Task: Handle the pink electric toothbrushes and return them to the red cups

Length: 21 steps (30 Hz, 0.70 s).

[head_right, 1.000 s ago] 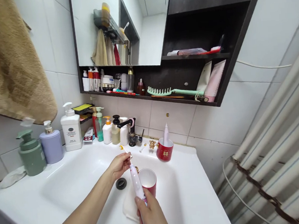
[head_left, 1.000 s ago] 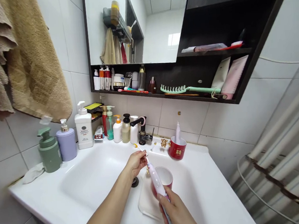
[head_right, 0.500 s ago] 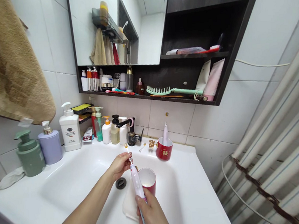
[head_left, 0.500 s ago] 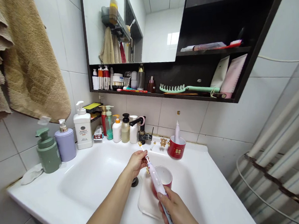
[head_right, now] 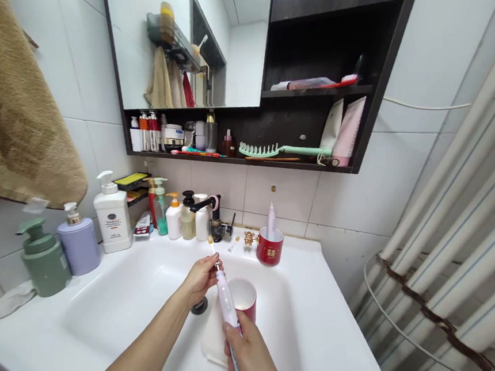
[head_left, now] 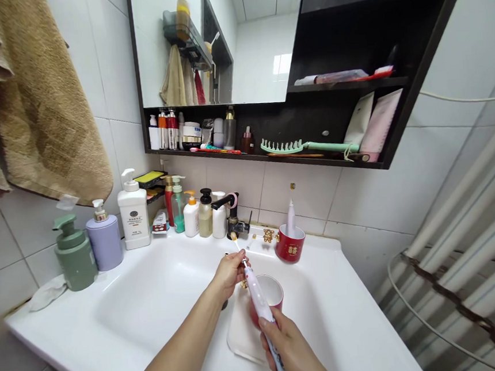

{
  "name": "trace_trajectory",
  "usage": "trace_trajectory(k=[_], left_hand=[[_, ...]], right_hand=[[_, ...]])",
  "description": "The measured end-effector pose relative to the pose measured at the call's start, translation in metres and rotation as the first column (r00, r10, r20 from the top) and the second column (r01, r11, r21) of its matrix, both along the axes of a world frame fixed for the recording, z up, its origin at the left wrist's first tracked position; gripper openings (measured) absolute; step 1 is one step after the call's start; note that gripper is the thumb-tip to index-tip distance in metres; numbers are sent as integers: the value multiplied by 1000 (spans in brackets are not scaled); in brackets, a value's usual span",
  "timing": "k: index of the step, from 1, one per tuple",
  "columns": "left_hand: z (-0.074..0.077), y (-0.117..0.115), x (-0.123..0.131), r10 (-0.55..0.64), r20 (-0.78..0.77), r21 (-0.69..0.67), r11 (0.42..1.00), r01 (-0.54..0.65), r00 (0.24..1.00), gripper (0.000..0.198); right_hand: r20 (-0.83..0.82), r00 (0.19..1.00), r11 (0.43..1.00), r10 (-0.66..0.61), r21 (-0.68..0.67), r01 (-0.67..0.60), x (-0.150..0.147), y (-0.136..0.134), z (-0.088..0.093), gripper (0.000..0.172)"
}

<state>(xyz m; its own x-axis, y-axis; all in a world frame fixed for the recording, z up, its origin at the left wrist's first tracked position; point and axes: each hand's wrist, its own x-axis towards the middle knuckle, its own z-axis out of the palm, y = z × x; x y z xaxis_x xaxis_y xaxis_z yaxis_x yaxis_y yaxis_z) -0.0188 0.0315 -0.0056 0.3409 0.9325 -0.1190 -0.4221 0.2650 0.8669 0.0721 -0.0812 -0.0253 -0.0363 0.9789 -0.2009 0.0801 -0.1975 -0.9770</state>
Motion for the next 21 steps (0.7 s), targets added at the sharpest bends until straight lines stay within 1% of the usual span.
trace_trajectory(k=[4, 9, 16, 21], left_hand=[[3, -5, 3, -9, -26, -1, 1000, 9, 1000, 24], [4, -13, 9, -32, -96, 50, 998, 37, 995, 25], [7, -18, 10, -35, -45, 59, 998, 38, 998, 24], [6, -18, 11, -69, -15, 52, 996, 70, 998, 20]], right_hand=[[3, 1000, 1000, -12, 11, 12, 0, 0, 0, 39], [-3, 999, 998, -49, 45, 49, 1, 1, -3, 35], [-2, 999, 994, -51, 97, 51, 3, 1, -3, 26], [-28, 999, 995, -47, 82, 49, 2, -1, 0, 27]])
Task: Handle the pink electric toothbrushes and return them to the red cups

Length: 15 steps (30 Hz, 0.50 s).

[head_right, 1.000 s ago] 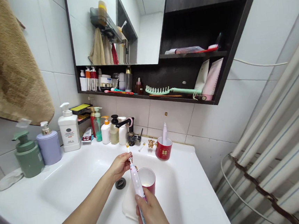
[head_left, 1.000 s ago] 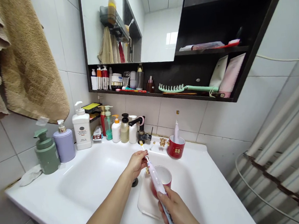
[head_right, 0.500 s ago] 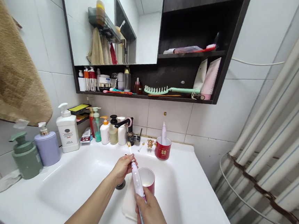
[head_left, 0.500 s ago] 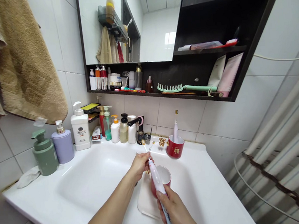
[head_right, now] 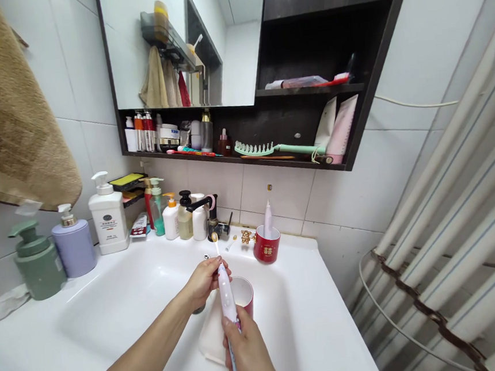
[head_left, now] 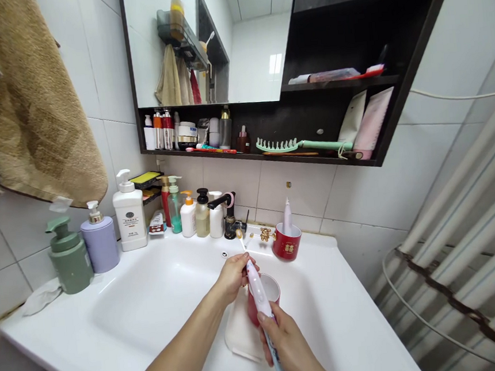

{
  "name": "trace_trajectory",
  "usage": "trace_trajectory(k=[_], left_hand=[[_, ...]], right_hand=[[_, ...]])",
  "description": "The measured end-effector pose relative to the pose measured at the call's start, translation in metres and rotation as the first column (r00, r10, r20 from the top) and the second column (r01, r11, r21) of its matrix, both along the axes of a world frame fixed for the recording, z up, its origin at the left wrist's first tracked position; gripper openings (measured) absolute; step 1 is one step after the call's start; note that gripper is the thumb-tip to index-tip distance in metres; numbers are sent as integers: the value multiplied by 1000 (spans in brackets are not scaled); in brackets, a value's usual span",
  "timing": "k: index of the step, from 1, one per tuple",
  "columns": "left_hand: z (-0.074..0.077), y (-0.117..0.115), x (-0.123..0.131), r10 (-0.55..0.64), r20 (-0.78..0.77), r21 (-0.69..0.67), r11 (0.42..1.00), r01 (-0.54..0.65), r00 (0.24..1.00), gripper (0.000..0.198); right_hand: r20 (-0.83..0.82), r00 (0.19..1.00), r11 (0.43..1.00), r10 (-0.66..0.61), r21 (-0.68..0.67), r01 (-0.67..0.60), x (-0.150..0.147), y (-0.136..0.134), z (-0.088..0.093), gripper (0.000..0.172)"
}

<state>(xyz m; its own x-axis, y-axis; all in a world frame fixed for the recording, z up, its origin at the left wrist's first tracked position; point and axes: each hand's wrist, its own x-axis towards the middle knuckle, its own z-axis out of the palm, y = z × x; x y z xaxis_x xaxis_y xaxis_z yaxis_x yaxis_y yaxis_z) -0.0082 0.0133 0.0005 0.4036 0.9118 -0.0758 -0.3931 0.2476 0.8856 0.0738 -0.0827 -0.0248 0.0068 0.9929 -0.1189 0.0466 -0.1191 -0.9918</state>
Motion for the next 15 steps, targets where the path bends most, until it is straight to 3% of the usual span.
trace_trajectory(k=[9, 15], left_hand=[[3, -1, 0, -37, 43, -11, 999, 37, 998, 20], [7, -5, 1, -54, 101, 3, 999, 54, 993, 20]], right_hand=[[-239, 970, 997, 49, -45, -61, -4, -5, 11, 29], [-143, 989, 999, 43, -14, -46, -4, -1, 3, 34]])
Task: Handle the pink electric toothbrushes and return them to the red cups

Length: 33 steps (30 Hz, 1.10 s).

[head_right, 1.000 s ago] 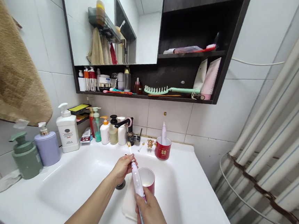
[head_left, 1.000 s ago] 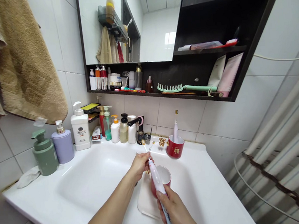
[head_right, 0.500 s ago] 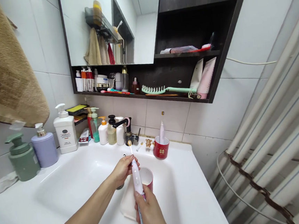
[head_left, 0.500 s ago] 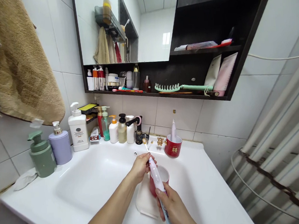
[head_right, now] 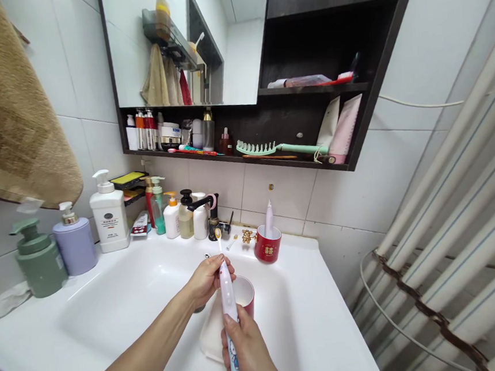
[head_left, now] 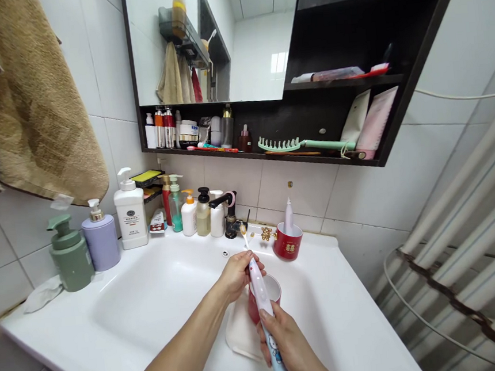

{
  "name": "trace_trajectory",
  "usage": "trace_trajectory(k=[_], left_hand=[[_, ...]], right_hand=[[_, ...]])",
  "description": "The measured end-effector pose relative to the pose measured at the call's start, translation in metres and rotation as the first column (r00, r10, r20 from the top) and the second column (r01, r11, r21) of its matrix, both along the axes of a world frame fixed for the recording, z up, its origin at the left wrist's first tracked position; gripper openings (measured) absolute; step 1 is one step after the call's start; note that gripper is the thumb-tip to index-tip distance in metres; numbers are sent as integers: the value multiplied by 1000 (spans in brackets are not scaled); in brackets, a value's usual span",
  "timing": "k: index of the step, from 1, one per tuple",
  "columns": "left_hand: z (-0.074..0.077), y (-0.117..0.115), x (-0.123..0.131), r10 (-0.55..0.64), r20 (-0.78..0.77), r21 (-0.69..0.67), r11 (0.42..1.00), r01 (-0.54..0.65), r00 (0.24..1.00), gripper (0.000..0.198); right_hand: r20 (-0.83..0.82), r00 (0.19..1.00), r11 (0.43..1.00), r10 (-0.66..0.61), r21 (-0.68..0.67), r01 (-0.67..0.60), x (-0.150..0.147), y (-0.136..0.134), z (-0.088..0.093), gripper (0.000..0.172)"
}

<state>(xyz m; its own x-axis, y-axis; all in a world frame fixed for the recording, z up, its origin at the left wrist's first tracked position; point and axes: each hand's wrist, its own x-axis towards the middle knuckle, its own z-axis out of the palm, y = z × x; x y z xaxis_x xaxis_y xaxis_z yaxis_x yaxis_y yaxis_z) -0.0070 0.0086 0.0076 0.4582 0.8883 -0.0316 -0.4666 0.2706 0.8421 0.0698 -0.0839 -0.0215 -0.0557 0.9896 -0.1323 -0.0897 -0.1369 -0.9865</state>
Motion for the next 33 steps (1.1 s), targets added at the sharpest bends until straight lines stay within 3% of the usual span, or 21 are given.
trace_trajectory(k=[4, 10, 14, 18, 21, 25, 29, 33], left_hand=[[0, 0, 0, -8, 5, 8, 1000, 8, 1000, 20], [0, 1, -2, -76, 71, -7, 997, 76, 995, 17], [1, -2, 2, 9, -23, -9, 1000, -9, 1000, 22], [-4, -1, 3, 156, -176, 120, 983, -136, 972, 21], [-14, -4, -3, 284, -360, 364, 920, -147, 889, 11], [-31, -18, -10, 463, -574, 674, 735, 69, 675, 14], [-41, -29, -10, 552, -662, 737, 604, 304, 507, 22], [-45, -29, -4, 565, -695, 719, 544, 432, 445, 23]], right_hand=[[115, 988, 994, -100, 66, 93, -1, 3, -5, 37], [-108, 994, 999, 17, -28, -20, -4, -4, 3, 32], [-52, 998, 1000, -23, -12, 22, -3, -5, 6, 30], [46, 982, 973, -184, 151, 175, 8, 15, 16, 30], [125, 931, 906, -343, 307, 293, 20, 42, 26, 31], [213, 894, 884, -394, 354, 305, 31, 72, 23, 29], [351, 838, 889, -417, 349, 296, 32, 79, 1, 23], [453, 791, 897, -411, 353, 265, 32, 74, -16, 22]])
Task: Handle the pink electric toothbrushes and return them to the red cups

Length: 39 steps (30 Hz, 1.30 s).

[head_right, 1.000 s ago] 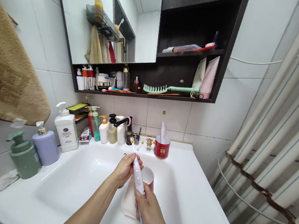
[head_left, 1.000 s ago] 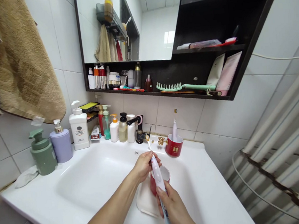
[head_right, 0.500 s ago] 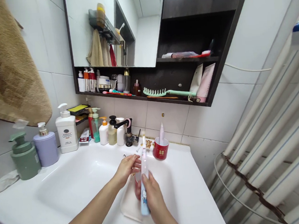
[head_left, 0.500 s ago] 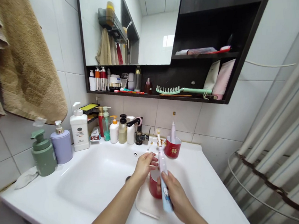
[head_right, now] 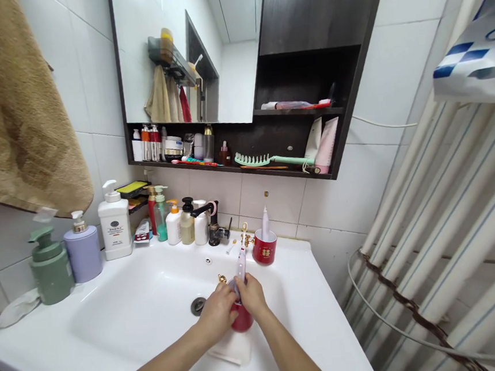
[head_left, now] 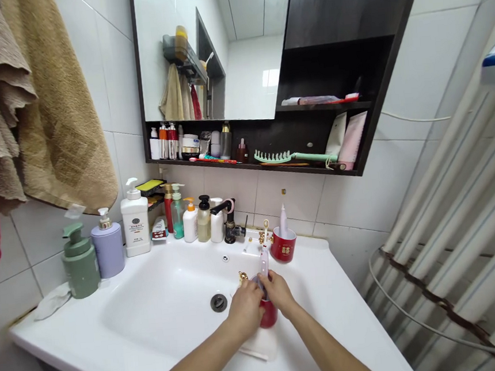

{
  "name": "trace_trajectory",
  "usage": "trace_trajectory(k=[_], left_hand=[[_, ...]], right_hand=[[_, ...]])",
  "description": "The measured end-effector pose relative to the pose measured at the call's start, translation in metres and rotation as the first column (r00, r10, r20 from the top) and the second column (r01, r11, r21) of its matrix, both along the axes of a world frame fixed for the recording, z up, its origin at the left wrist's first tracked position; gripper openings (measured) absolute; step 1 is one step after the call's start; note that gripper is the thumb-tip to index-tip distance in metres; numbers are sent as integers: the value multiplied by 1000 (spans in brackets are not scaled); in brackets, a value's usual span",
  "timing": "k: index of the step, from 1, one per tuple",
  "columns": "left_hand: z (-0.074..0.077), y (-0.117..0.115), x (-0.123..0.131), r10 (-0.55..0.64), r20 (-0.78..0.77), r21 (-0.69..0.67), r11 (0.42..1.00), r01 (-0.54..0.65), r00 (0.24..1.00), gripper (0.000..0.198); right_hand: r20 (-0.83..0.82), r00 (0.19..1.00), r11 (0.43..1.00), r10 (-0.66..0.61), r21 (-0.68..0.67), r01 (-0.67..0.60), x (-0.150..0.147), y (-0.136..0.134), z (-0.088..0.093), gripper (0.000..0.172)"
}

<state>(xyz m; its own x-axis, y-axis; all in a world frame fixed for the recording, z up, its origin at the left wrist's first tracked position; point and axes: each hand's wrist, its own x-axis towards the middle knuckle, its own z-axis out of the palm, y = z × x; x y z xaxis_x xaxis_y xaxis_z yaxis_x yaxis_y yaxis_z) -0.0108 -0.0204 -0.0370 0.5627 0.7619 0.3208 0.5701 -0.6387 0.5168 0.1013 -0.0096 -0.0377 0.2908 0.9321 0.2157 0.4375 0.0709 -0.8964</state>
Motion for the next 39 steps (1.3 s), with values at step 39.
trace_trajectory(k=[39], left_hand=[[60, 73, 176, -5, -164, 409, 910, 72, 986, 27]], right_hand=[[189, 968, 976, -162, -114, 186, 192, 60, 60, 26]])
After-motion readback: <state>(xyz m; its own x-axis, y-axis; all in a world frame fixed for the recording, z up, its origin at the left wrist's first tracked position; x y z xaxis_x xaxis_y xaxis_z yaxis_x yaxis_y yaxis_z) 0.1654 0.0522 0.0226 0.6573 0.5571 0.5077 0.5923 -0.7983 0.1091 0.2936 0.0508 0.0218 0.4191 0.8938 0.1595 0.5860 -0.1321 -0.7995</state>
